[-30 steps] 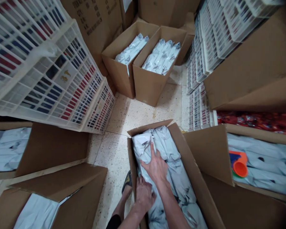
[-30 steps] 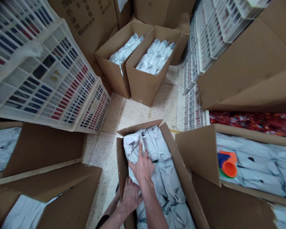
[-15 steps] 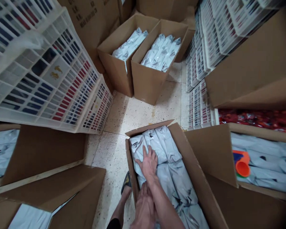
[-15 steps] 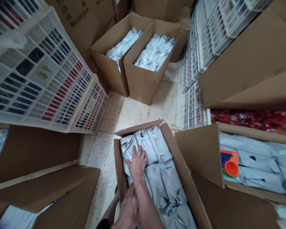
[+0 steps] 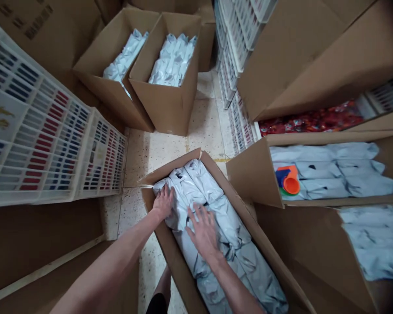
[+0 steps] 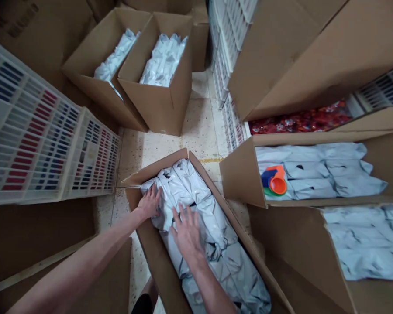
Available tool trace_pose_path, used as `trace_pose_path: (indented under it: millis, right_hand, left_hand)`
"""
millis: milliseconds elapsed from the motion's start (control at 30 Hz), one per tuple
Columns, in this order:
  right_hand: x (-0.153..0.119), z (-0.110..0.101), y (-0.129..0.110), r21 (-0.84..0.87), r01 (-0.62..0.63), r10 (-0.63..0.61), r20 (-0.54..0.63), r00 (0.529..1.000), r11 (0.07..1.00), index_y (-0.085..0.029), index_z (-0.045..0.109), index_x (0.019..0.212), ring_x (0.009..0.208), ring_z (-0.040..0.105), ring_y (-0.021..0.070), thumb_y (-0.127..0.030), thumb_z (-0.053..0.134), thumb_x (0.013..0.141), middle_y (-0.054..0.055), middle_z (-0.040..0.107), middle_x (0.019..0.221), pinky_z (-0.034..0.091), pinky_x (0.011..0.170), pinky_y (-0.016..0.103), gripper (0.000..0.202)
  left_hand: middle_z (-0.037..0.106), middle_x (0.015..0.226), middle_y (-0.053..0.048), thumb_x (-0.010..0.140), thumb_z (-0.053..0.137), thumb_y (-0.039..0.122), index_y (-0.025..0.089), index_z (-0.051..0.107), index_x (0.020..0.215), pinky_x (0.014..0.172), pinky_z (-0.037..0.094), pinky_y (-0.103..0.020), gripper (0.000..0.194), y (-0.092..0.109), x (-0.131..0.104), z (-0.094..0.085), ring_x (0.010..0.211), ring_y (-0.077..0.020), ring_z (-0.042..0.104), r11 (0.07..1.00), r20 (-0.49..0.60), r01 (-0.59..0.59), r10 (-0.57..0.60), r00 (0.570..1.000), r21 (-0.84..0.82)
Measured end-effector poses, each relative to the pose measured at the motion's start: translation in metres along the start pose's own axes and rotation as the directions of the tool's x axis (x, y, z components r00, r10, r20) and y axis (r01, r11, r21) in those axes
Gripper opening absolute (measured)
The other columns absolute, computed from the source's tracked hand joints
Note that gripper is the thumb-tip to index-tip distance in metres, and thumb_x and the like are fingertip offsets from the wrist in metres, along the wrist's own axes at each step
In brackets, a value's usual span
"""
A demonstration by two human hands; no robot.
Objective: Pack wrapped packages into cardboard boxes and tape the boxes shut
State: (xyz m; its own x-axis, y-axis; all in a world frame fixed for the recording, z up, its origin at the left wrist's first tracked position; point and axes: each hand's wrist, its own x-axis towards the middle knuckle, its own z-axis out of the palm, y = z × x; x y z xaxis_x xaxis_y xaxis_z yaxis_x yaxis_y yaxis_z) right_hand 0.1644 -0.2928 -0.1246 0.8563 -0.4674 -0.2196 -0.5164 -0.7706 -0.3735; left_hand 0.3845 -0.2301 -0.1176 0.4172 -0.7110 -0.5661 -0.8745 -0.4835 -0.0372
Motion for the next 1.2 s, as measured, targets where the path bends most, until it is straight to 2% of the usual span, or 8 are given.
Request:
trace_pose_path:
  millis: [167, 300, 433, 567, 767, 900, 1033, 1200]
  right_hand:
    - [-0.045, 0.033, 0.093, -0.110, -0.250, 0.236, -0.127, 0.963, 0.962, -0.014, 0.021, 0.167, 0.158, 0.026, 0.0391, -0.056, 0.035, 0.106, 0.016, 0.026, 0.176, 0.028, 0.122, 0.064, 0.076]
    - [-0.033, 0.053, 0.113, -0.133, -0.251, 0.233, -0.138, 0.963, 0.959, -0.012, 0.021, 0.167, 0.162, 0.017, 0.0382, -0.051, 0.029, 0.108, 0.016, 0.023, 0.177, 0.024, 0.123, 0.066, 0.071]
    - [-0.046, 0.022, 0.109, -0.056, -0.229, 0.218, -0.152, 0.964, 0.972, -0.015, 0.024, 0.167, 0.158, 0.028, 0.0362, -0.049, 0.032, 0.108, 0.015, 0.032, 0.174, 0.029, 0.122, 0.062, 0.069]
    - [-0.110, 0.005, 0.085, -0.012, -0.194, 0.189, -0.185, 0.964, 0.981, -0.015, 0.023, 0.167, 0.158, 0.030, 0.0348, -0.046, 0.043, 0.106, 0.015, 0.032, 0.174, 0.029, 0.124, 0.059, 0.071]
    - [-0.179, 0.055, 0.041, 0.110, -0.018, 0.001, 0.150, 0.989, 0.994, -0.031, 0.026, 0.166, 0.162, 0.024, 0.0371, -0.040, 0.066, 0.094, 0.005, 0.025, 0.177, 0.030, 0.126, 0.066, 0.083]
    - [-0.170, 0.075, 0.042, 0.199, -0.065, 0.019, 0.225, 0.974, 0.978, -0.027, 0.031, 0.164, 0.164, 0.019, 0.0348, -0.039, 0.066, 0.095, 0.007, 0.025, 0.177, 0.028, 0.129, 0.066, 0.078]
    - [-0.171, 0.063, 0.038, 0.222, -0.103, 0.049, 0.234, 0.971, 0.970, -0.022, 0.034, 0.163, 0.164, 0.020, 0.0352, -0.029, 0.055, 0.100, 0.011, 0.028, 0.176, 0.027, 0.128, 0.068, 0.067]
    - [-0.214, 0.031, 0.012, 0.494, -0.176, 0.073, 0.221, 0.973, 0.851, -0.022, 0.056, 0.148, 0.152, 0.045, 0.0289, -0.027, 0.048, 0.103, 0.010, 0.055, 0.161, 0.036, 0.127, 0.052, 0.047]
  left_hand:
    - [0.017, 0.167, -0.044, 0.073, 0.086, 0.031, -0.005, 0.019, 0.163, 0.122, 0.038, -0.060, 0.118, 0.005, 0.007, 0.030, 0.156, -0.0521, 0.031, 0.999, -0.066, -0.011, 0.014, 0.998, 0.048]
    - [0.017, 0.167, -0.045, 0.072, 0.088, 0.030, -0.006, 0.019, 0.163, 0.120, 0.040, -0.062, 0.119, 0.007, 0.017, 0.030, 0.156, -0.0541, 0.030, 0.998, -0.081, -0.022, 0.027, 0.996, 0.060]
    - [0.029, 0.166, -0.040, 0.078, 0.083, 0.028, -0.003, 0.035, 0.159, 0.117, 0.046, -0.059, 0.100, 0.015, 0.009, 0.004, 0.153, -0.0533, 0.037, 0.996, -0.056, -0.009, 0.014, 0.998, 0.085]
    - [0.032, 0.171, -0.025, 0.085, 0.075, 0.029, 0.010, 0.038, 0.161, 0.122, 0.044, -0.054, 0.087, 0.038, -0.026, -0.015, 0.158, -0.0444, 0.032, 0.983, -0.080, -0.162, 0.169, 0.982, 0.086]
    - [0.014, 0.176, -0.026, 0.064, 0.095, 0.040, 0.015, 0.021, 0.168, 0.133, 0.015, -0.064, 0.131, 0.090, -0.042, 0.020, 0.165, -0.0418, 0.008, 0.888, 0.034, -0.426, 0.427, 0.904, 0.174]
    - [0.020, 0.174, -0.026, 0.070, 0.089, 0.028, 0.011, 0.050, 0.154, 0.134, 0.013, -0.060, 0.094, 0.099, -0.019, 0.043, 0.165, -0.0391, 0.011, 0.884, 0.017, -0.420, 0.426, 0.905, 0.204]
    - [0.024, 0.174, -0.022, 0.075, 0.081, 0.021, 0.014, 0.066, 0.136, 0.135, 0.017, -0.056, 0.063, 0.096, -0.010, 0.042, 0.165, -0.0356, 0.014, 0.883, -0.002, -0.428, 0.436, 0.900, 0.192]
    - [0.032, 0.172, -0.024, 0.075, 0.075, 0.016, 0.011, 0.060, 0.139, 0.131, 0.027, -0.059, 0.066, 0.097, -0.022, 0.030, 0.162, -0.0392, 0.023, 0.890, -0.006, -0.421, 0.429, 0.903, 0.176]
